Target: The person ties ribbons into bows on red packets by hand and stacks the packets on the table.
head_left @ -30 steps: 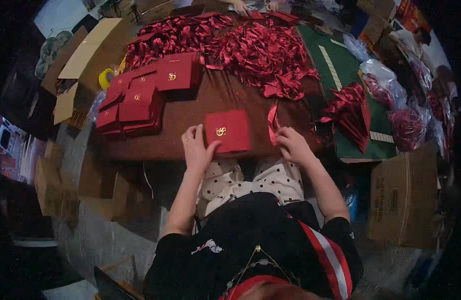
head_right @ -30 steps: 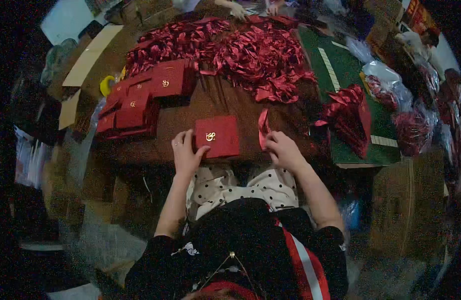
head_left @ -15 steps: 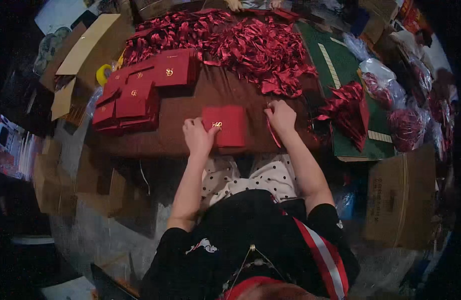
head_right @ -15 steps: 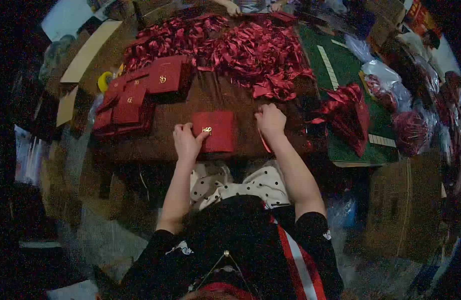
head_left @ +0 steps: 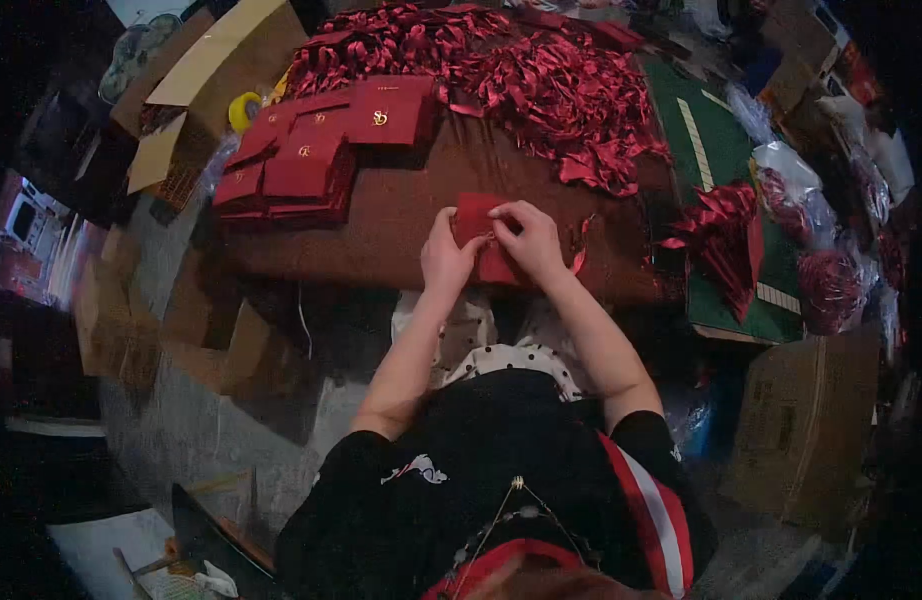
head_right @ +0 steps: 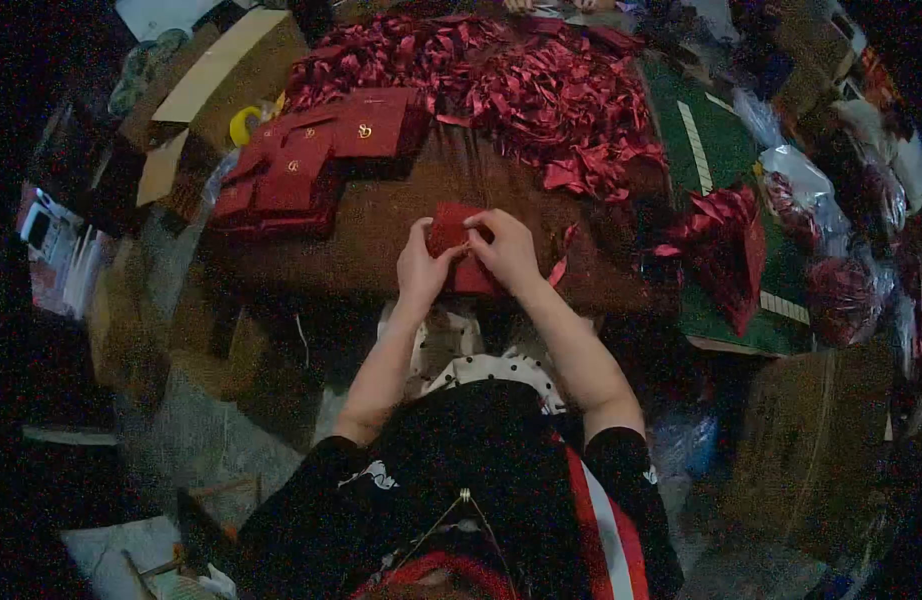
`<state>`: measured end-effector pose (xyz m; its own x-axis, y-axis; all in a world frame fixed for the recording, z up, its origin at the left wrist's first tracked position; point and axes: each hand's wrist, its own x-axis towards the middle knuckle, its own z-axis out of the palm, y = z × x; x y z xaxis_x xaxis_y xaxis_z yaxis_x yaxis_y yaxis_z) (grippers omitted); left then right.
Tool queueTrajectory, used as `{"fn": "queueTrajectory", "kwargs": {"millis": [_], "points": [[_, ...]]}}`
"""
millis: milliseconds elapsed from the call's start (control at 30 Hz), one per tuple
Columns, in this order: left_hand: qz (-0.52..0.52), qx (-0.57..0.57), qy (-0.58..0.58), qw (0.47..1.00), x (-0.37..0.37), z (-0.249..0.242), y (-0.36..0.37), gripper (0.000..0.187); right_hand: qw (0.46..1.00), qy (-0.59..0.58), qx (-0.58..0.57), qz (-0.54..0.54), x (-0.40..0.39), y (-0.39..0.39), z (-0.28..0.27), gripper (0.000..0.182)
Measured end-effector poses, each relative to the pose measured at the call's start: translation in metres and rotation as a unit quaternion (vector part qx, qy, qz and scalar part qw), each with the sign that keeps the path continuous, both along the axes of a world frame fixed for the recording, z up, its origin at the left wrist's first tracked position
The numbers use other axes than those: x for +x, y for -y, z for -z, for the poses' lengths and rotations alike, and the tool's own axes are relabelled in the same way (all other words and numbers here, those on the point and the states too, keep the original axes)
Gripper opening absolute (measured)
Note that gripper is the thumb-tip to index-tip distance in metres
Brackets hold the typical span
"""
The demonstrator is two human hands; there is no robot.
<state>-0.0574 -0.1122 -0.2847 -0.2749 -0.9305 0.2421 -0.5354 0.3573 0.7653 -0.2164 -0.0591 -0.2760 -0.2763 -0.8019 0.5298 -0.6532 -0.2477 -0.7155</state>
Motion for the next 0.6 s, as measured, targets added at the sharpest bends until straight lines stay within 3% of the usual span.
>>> {"fn": "queueTrajectory", "kwargs": {"millis": [167, 333, 500, 600], "points": [[0.019, 0.009, -0.019, 1.000, 0.004, 0.006, 0.006, 0.061, 0.996, -0.057, 0.066, 0.022, 0.013, 0.012, 0.002, 0.018], [0.033, -0.009, -0.028, 0.999, 0.005, 0.004, 0.003, 0.063, 0.993, -0.111, 0.018, 0.021, 0.015, 0.018, 0.000, 0.016], [0.035, 0.065, -0.004, 0.997, 0.004, -0.013, -0.003, 0.059, 0.977, -0.211, 0.018, -0.015, 0.010, 0.026, 0.004, 0.018], [0.030, -0.039, -0.019, 0.999, 0.002, 0.014, 0.000, 0.056, 0.961, -0.271, 0.057, -0.022, 0.015, 0.027, -0.002, 0.019]]}}
